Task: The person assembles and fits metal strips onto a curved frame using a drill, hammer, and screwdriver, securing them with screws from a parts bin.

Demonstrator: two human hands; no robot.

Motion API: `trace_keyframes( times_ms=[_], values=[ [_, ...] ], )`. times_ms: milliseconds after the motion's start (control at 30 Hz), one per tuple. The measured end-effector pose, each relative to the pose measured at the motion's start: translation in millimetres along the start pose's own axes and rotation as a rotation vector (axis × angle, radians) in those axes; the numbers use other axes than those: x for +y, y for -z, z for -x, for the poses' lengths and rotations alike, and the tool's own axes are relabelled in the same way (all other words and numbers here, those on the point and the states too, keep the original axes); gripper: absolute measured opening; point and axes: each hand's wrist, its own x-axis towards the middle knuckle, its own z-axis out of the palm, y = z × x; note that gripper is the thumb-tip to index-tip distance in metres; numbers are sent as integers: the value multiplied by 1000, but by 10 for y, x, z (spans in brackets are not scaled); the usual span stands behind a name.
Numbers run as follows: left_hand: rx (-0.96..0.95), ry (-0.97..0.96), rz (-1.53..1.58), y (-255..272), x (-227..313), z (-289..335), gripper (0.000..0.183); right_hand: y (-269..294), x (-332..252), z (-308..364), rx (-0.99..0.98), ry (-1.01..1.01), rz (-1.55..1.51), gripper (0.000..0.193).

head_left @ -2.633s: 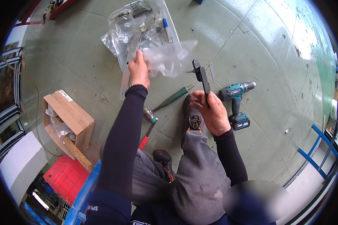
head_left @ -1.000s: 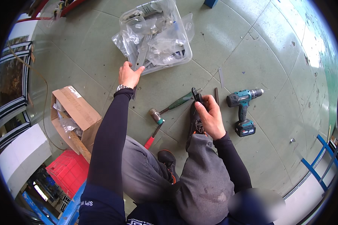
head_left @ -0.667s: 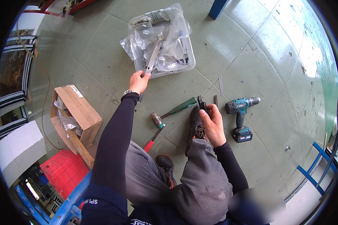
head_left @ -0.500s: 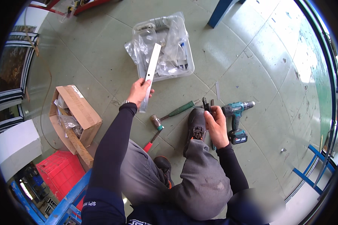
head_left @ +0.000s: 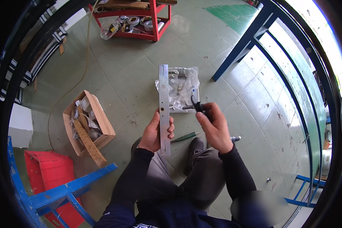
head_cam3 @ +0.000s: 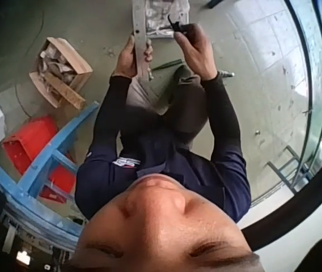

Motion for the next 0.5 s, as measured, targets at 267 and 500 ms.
trace_keyframes(
  times_ms=[267, 500],
  values=[
    [242, -93, 16, 154, -461, -18, 53, -833, 478, 59, 57, -17, 91, 23],
    [263, -145, -109, 328, -629, 7, 41, -799, 687, 136, -62, -65, 262, 25]
  ],
)
